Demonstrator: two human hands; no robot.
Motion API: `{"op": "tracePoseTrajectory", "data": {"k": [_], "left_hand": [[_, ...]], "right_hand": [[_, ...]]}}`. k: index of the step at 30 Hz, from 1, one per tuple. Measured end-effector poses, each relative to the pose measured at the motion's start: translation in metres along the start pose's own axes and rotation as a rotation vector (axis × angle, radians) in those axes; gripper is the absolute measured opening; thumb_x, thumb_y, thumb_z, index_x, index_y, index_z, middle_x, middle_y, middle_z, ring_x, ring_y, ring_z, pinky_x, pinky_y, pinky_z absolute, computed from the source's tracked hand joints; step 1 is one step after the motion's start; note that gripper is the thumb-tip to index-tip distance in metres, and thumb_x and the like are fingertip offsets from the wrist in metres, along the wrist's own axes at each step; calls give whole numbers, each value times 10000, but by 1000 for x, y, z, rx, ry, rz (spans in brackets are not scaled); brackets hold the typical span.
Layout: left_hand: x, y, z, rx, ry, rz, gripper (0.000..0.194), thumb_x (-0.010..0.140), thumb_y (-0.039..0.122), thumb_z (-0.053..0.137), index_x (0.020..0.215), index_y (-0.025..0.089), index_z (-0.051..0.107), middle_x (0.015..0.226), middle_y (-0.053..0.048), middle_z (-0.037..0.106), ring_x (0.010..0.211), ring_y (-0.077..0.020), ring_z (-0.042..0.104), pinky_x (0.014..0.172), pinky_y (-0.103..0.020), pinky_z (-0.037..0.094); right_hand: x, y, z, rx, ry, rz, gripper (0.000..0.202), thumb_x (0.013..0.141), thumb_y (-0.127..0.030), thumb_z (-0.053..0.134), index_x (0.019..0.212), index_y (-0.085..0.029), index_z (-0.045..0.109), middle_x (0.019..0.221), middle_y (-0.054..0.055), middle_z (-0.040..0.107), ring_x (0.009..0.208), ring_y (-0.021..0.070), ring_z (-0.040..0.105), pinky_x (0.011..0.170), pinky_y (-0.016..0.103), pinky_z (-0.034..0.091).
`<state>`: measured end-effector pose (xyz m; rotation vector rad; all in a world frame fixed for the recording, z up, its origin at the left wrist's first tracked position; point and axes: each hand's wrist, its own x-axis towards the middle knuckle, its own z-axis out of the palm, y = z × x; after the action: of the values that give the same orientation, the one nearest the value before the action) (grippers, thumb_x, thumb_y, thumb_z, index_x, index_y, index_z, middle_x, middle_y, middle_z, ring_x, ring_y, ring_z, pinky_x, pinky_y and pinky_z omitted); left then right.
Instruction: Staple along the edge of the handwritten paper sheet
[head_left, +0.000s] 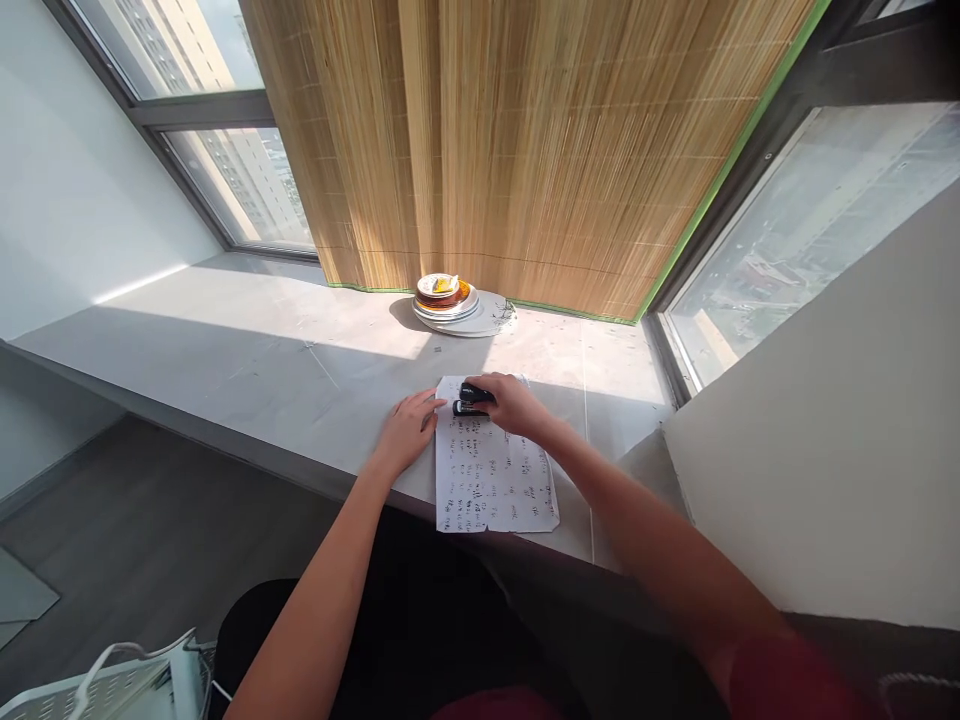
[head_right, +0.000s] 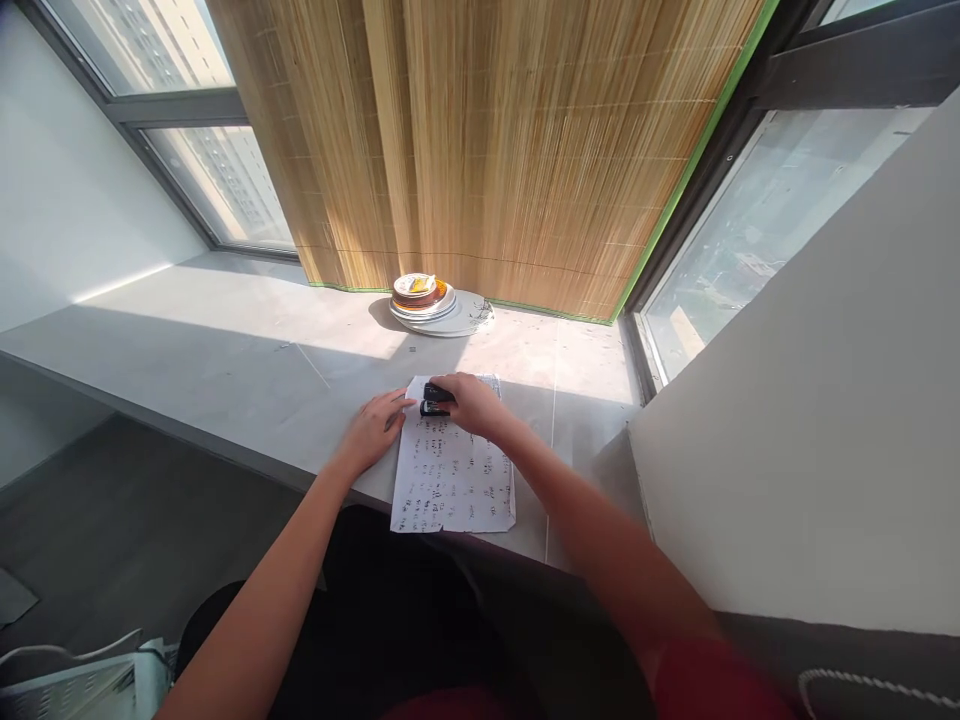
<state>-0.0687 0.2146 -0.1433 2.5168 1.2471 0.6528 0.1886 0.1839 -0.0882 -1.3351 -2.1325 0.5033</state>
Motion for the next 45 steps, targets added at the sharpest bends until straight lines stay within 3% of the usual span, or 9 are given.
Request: {"op": "tracePoseTrajectory", "data": {"k": [4, 7, 10, 14, 18, 23, 27, 40, 45], "left_hand": [[0, -2, 1, -14, 5, -2, 392, 1032, 178, 496, 1360, 237, 702, 1546, -51, 576, 1423, -287, 516, 1229, -492, 409], [-1, 0, 0, -33, 2, -14, 384, 1035, 187, 493, 1354, 236, 702, 1541, -53, 581, 1424, -290, 516, 1230, -501, 404], [-2, 0, -3, -62, -4, -36, 380, 1028, 190, 501, 1351, 242, 693, 1548, -47, 575, 1427, -284, 517, 1226, -486, 412], [-2, 0, -6, -129, 7, -38, 362, 1006, 285, 595, 1355, 235, 677, 1541, -54, 583, 1430, -285, 519, 1227, -462, 420], [-2, 2, -8, -127, -16, -48, 423, 955, 418, 722, 1335, 237, 682, 1553, -66, 569, 1443, -315, 501, 1230, -480, 408], [-2, 6, -11, -112, -30, -68, 541, 915, 477, 794, 1384, 248, 651, 1570, -64, 551, 1451, -332, 486, 1229, -511, 388], [-2, 6, -12, -114, -41, -88, 600, 906, 508, 800, 1415, 242, 625, 1578, -75, 541, 1458, -344, 477, 1221, -501, 397], [-4, 8, -13, -166, -29, -148, 698, 877, 469, 834, 1476, 255, 546, 1534, -84, 563, 1413, -355, 510, 1189, -478, 413], [-5, 8, -14, -190, -36, -184, 712, 878, 473, 856, 1483, 293, 526, 1497, -77, 580, 1401, -363, 513, 1158, -487, 438]], "right_hand": [[3, 16, -1, 62, -6, -14, 370, 979, -215, 615, 1341, -224, 695, 1264, 99, 753, 1179, 289, 625, 1007, 420, 472], [-4, 27, -9, 113, 115, 148, 372, 1023, -231, 454, 1299, -215, 703, 1216, 108, 730, 1167, 281, 596, 975, 425, 478], [-18, 43, -21, 233, 96, 344, 275, 966, -261, 494, 1098, -193, 726, 990, 84, 692, 908, 234, 602, 769, 351, 472], [-33, 62, -36, 586, 0, 339, 240, 854, -392, 710, 1017, -217, 733, 727, -20, 562, 669, 149, 477, 609, 283, 339], [-34, 71, -37, 813, 1, 435, 270, 704, -387, 818, 876, -209, 710, 649, -55, 466, 558, 99, 331, 533, 276, 202], [-30, 69, -27, 884, 44, 534, 275, 599, -323, 820, 714, -212, 597, 617, -67, 450, 525, 69, 266, 517, 264, 161], [-29, 66, -26, 937, 106, 499, 266, 640, -309, 818, 713, -216, 580, 615, -63, 416, 541, 84, 306, 517, 264, 194], [-23, 61, -23, 902, 93, 478, 300, 619, -292, 842, 705, -220, 565, 592, -51, 487, 525, 99, 360, 517, 273, 245], [-21, 43, -11, 490, 207, 192, 334, 852, -503, 758, 1034, -226, 720, 1087, 78, 720, 926, 221, 615, 776, 336, 476]]}}
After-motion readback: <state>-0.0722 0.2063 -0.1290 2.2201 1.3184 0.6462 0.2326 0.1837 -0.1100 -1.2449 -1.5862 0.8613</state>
